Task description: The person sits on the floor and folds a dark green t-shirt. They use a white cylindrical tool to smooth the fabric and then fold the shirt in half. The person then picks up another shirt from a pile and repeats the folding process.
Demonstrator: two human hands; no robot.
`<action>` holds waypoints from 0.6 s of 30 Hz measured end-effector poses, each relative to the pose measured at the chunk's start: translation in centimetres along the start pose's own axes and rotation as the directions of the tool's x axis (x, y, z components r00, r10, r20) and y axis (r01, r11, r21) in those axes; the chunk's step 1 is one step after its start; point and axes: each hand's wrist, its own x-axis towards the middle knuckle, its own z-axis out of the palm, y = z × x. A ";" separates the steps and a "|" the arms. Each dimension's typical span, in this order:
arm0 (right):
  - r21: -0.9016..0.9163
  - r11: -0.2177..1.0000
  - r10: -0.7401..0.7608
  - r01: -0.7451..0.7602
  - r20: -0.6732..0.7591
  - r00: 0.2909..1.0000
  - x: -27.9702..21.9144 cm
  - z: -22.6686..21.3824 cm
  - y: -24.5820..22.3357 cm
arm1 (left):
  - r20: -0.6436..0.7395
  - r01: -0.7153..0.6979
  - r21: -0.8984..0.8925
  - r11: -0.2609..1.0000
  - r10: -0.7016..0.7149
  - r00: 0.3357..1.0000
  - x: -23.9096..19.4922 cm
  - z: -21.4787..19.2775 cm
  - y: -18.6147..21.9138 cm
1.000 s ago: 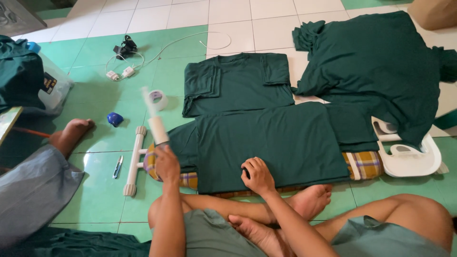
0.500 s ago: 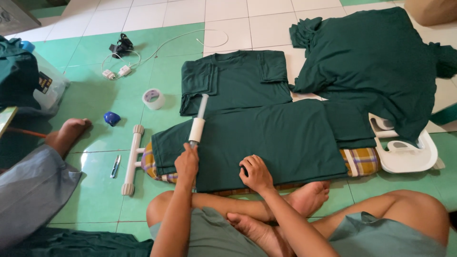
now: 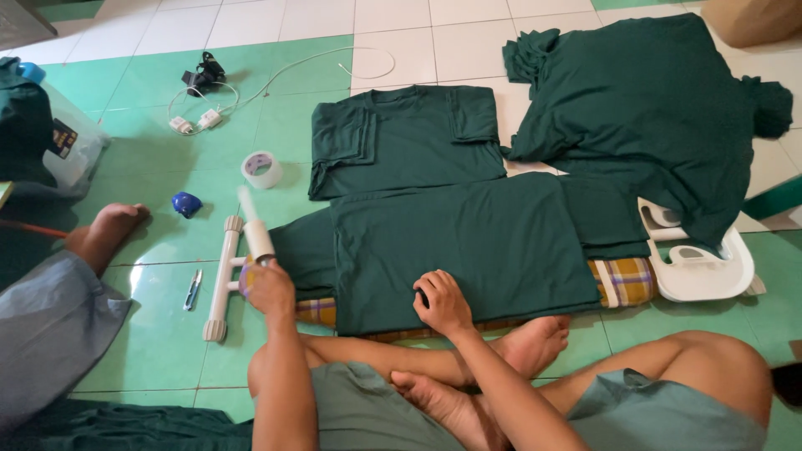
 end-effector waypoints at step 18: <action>0.022 1.000 -0.017 0.017 -0.004 1.000 0.1 -0.1 0.1 | -0.031 -0.584 -0.409 0.701 0.629 0.776 -6.6 -8.5 8.2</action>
